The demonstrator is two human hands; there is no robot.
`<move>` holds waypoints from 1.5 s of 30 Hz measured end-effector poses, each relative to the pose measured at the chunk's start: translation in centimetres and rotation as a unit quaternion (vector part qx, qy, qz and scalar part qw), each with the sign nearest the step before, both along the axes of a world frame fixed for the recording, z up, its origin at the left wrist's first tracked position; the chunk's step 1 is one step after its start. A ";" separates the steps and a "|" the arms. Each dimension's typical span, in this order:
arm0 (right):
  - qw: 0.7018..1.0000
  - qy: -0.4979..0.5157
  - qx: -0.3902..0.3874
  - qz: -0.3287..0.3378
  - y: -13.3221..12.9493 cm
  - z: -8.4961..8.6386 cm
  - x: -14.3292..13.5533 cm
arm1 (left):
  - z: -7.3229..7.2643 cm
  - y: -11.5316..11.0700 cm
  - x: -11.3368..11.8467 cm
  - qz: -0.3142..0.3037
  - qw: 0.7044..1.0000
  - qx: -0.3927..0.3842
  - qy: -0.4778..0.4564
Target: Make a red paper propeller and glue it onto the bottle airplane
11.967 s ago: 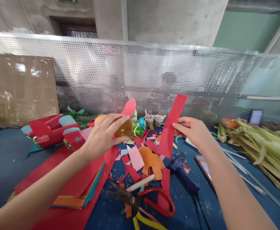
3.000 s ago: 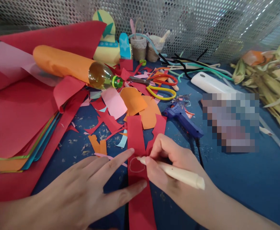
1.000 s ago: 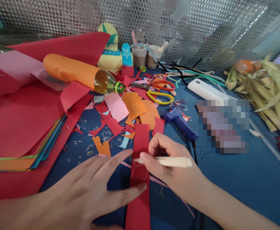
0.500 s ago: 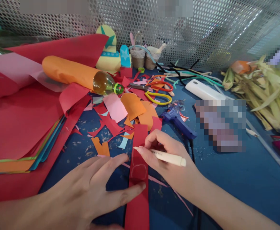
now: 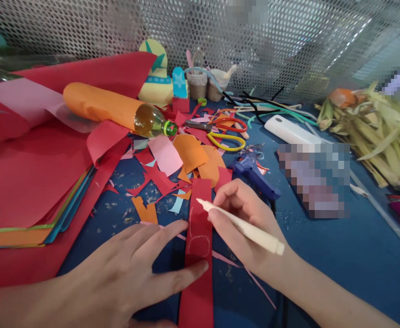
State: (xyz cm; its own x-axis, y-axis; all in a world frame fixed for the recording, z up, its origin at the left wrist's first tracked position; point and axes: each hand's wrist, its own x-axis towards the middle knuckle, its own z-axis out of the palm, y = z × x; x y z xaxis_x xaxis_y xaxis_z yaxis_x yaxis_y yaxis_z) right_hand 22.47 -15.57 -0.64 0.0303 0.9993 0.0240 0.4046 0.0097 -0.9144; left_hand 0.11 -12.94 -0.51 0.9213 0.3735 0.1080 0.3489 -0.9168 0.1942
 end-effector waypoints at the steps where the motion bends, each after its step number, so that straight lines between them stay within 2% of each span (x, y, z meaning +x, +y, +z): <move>1: 1.000 -0.005 -0.008 0.013 0.0 0.0 -0.1 | 0.0 0.0 0.0 0.001 1.000 -0.001 0.001; 9: 0.999 -0.010 -0.033 0.007 0.3 -0.5 0.0 | 0.1 0.2 0.1 0.006 1.000 -0.006 -0.002; 16: 0.999 -0.035 -0.023 0.009 0.3 -1.0 0.2 | 0.1 0.0 0.0 0.011 1.000 -0.007 -0.005; 22: 0.997 -0.059 -0.049 0.029 0.5 -0.7 0.0 | 0.2 0.1 0.0 0.006 1.000 -0.005 0.003; 33: 0.991 -0.130 -0.034 0.018 0.5 -0.2 -0.6 | 0.2 0.0 0.1 0.017 1.000 -0.008 0.000; 41: 0.979 -0.203 0.030 0.007 0.3 -0.3 -0.7 | 0.3 0.0 0.1 0.010 1.000 -0.004 0.004; 45: 0.980 -0.198 0.034 -0.005 0.2 -0.1 -0.6 | 0.1 0.1 0.1 0.005 1.000 0.000 0.005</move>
